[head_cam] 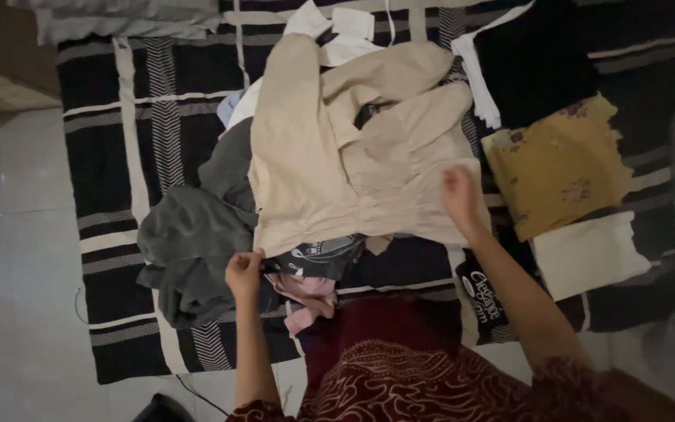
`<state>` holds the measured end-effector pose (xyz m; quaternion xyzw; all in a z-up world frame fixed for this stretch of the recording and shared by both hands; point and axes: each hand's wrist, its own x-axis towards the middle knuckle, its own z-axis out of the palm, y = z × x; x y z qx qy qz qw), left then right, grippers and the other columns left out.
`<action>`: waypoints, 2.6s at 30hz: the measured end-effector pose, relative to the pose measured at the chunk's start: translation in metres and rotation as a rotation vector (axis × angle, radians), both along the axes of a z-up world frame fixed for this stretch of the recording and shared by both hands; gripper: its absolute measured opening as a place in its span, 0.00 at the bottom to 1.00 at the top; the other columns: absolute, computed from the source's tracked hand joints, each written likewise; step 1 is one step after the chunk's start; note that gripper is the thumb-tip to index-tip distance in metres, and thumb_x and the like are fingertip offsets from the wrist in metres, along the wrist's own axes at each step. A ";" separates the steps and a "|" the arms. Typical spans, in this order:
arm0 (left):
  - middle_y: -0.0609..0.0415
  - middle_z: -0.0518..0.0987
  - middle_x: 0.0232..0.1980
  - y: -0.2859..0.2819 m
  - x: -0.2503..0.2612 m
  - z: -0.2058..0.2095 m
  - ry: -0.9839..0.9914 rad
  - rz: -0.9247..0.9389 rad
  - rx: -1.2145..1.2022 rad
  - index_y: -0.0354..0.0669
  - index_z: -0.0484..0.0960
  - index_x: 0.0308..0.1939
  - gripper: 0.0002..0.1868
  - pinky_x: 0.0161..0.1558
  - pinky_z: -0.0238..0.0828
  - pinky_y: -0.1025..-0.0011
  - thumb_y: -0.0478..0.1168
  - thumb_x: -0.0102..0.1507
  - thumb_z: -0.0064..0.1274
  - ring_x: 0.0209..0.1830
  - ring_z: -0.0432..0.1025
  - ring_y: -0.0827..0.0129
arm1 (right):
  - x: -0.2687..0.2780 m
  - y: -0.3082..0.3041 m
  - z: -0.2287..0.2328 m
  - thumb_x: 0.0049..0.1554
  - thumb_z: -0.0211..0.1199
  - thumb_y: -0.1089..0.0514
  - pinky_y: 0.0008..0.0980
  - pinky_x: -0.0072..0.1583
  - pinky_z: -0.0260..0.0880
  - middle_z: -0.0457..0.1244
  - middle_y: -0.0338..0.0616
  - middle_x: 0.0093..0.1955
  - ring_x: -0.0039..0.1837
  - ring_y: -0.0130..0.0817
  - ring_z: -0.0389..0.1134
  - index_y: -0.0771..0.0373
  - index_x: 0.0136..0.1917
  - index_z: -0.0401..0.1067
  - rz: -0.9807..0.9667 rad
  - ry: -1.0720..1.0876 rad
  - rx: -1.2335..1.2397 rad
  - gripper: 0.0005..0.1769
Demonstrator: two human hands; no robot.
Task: Folding various items of laundry on a bed.
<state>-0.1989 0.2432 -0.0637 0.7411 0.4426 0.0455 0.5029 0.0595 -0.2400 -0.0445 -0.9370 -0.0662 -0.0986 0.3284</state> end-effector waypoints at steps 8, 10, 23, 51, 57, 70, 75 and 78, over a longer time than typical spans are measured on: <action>0.55 0.81 0.35 -0.012 -0.017 -0.037 -0.401 0.068 -0.227 0.38 0.79 0.43 0.10 0.36 0.72 0.77 0.33 0.59 0.61 0.33 0.75 0.77 | 0.070 0.214 0.091 0.59 0.62 0.63 0.37 0.50 0.70 0.68 0.50 0.46 0.46 0.42 0.71 0.64 0.53 0.73 0.500 0.295 0.111 0.08; 0.51 0.81 0.37 -0.018 -0.012 -0.018 -0.283 0.047 -0.129 0.38 0.80 0.46 0.12 0.39 0.73 0.73 0.34 0.60 0.62 0.36 0.74 0.70 | 0.074 0.256 0.111 0.59 0.61 0.64 0.40 0.53 0.70 0.68 0.49 0.51 0.52 0.45 0.70 0.61 0.53 0.75 0.640 0.214 -0.012 0.08; 0.35 0.80 0.39 -0.038 0.066 0.044 -0.087 -0.189 0.012 0.38 0.77 0.49 0.16 0.43 0.71 0.53 0.48 0.67 0.56 0.40 0.76 0.40 | 0.088 0.418 0.165 0.48 0.66 0.55 0.45 0.78 0.50 0.69 0.41 0.55 0.67 0.41 0.64 0.56 0.46 0.79 1.417 -0.179 -1.011 0.11; 0.45 0.79 0.58 -0.049 0.054 0.053 -0.066 -0.306 0.416 0.49 0.75 0.58 0.14 0.43 0.72 0.49 0.41 0.68 0.49 0.45 0.76 0.39 | 0.020 -0.014 0.090 0.58 0.60 0.62 0.55 0.55 0.59 0.65 0.49 0.45 0.49 0.49 0.65 0.60 0.54 0.75 0.229 -0.339 -0.832 0.11; 0.45 0.78 0.60 -0.066 0.066 0.085 -0.221 -0.461 1.155 0.46 0.78 0.41 0.08 0.55 0.64 0.52 0.41 0.59 0.52 0.59 0.72 0.49 | -0.053 -0.044 0.065 0.51 0.58 0.65 0.55 0.52 0.60 0.62 0.50 0.41 0.50 0.52 0.63 0.61 0.43 0.68 0.238 -0.072 -0.781 0.05; 0.49 0.77 0.47 -0.038 0.068 0.048 -0.171 -0.842 0.923 0.45 0.79 0.51 0.15 0.48 0.70 0.57 0.36 0.60 0.51 0.49 0.72 0.52 | -0.078 -0.051 0.040 0.45 0.60 0.69 0.50 0.47 0.64 0.61 0.56 0.43 0.47 0.57 0.64 0.65 0.46 0.68 0.234 -0.032 -0.513 0.13; 0.51 0.78 0.46 -0.051 0.078 0.079 -0.215 -0.779 0.868 0.48 0.81 0.49 0.12 0.46 0.69 0.55 0.40 0.61 0.58 0.47 0.72 0.52 | -0.081 -0.056 0.018 0.28 0.66 0.57 0.58 0.41 0.66 0.66 0.58 0.45 0.50 0.63 0.69 0.63 0.42 0.72 0.319 -0.100 -0.387 0.25; 0.44 0.77 0.47 -0.066 0.090 0.072 -0.151 -0.752 0.816 0.42 0.80 0.52 0.23 0.50 0.68 0.52 0.38 0.52 0.58 0.48 0.71 0.46 | -0.076 -0.088 -0.057 0.52 0.64 0.63 0.45 0.54 0.70 0.66 0.54 0.51 0.54 0.54 0.69 0.64 0.55 0.71 -0.188 0.350 -0.099 0.17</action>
